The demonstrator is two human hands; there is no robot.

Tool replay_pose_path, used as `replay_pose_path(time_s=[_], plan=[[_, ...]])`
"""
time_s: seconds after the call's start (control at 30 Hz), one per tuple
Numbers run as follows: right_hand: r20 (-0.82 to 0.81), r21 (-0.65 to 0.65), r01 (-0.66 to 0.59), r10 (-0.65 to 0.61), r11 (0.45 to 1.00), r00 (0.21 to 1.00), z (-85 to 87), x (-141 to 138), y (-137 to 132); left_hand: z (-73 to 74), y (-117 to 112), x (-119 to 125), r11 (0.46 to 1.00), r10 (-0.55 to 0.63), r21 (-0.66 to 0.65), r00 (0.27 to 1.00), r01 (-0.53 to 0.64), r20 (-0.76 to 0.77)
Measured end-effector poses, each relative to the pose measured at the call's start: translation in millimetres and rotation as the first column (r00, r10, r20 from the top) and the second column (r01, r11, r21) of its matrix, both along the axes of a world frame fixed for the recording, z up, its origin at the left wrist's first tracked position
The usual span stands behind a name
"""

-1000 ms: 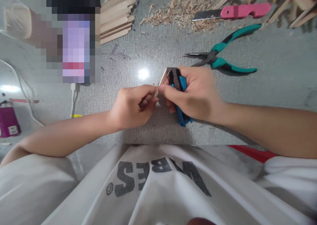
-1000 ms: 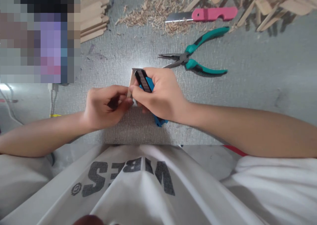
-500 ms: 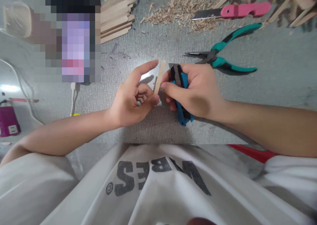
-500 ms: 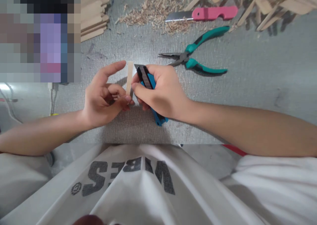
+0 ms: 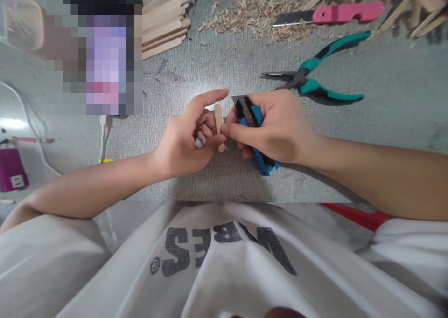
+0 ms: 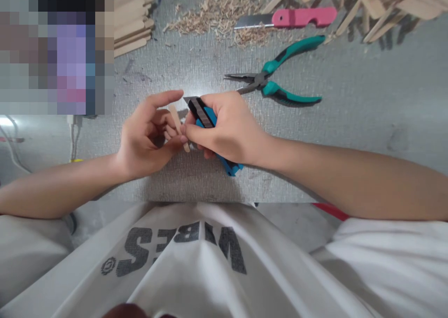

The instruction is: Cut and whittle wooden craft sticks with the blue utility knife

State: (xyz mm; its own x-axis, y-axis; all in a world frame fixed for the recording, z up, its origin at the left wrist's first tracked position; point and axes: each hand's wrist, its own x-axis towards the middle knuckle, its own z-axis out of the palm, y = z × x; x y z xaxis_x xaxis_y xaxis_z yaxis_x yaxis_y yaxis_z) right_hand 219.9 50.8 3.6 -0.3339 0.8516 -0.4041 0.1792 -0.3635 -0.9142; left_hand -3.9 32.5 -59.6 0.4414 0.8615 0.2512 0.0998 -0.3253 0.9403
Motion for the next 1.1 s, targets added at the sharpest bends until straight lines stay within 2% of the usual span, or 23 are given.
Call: replay_pose_path(time_s=[0.1, 0.2, 0.3, 0.4, 0.53, 0.67, 0.87, 0.97, 1.03, 1.1], plan=[[-0.004, 0.029, 0.055, -0.055, 0.998, 0.998, -1.4, -1, -3, 4.9, -1, 0, 0.998, 0.047, 0.045, 0.997, -0.044, -0.061], [-0.078, 0.048, 0.126, -0.122, 0.991, 0.989, -1.8, -2, -7, 14.6, -2, -2, 0.982, 0.087, 0.181, 0.968, -0.045, -0.234], [-0.135, 0.070, 0.169, -0.159, 0.983, 0.978, -2.4, -2, -10, 22.9, -2, -3, 0.945, 0.158, 0.327, 0.852, 0.016, -0.498], [-0.148, 0.079, 0.208, -0.195, 0.975, 0.970, -3.3, -3, -10, 23.3, -1, -4, 0.925, 0.237, 0.380, 0.732, 0.032, -0.639], [-0.154, 0.080, 0.245, -0.231, 0.966, 0.961, -3.2, -4, -10, 18.2, -1, -3, 0.908, 0.281, 0.417, 0.676, 0.043, -0.681], [-0.178, 0.087, 0.285, -0.266, 0.955, 0.947, -1.3, -3, -10, 22.8, -6, -2, 0.874, 0.335, 0.485, 0.684, 0.031, -0.648], [-0.101, 0.125, 0.332, -0.320, 0.935, 0.942, -1.4, 3, -11, 32.2, -13, -6, 0.856, 0.217, 0.469, 0.671, 0.218, -0.709], [-0.106, 0.117, 0.354, -0.343, 0.928, 0.933, 1.7, 5, -10, 33.6, -17, -7, 0.856, 0.186, 0.447, 0.651, 0.261, -0.736], [-0.114, 0.101, 0.341, -0.329, 0.935, 0.937, 7.1, 6, -6, 35.6, -22, -7, 0.846, 0.199, 0.459, 0.638, 0.272, -0.744], [-0.082, 0.069, 0.251, -0.246, 0.965, 0.966, 14.6, 7, 0, 38.5, -27, -7, 0.826, 0.226, 0.484, 0.616, 0.290, -0.755]])
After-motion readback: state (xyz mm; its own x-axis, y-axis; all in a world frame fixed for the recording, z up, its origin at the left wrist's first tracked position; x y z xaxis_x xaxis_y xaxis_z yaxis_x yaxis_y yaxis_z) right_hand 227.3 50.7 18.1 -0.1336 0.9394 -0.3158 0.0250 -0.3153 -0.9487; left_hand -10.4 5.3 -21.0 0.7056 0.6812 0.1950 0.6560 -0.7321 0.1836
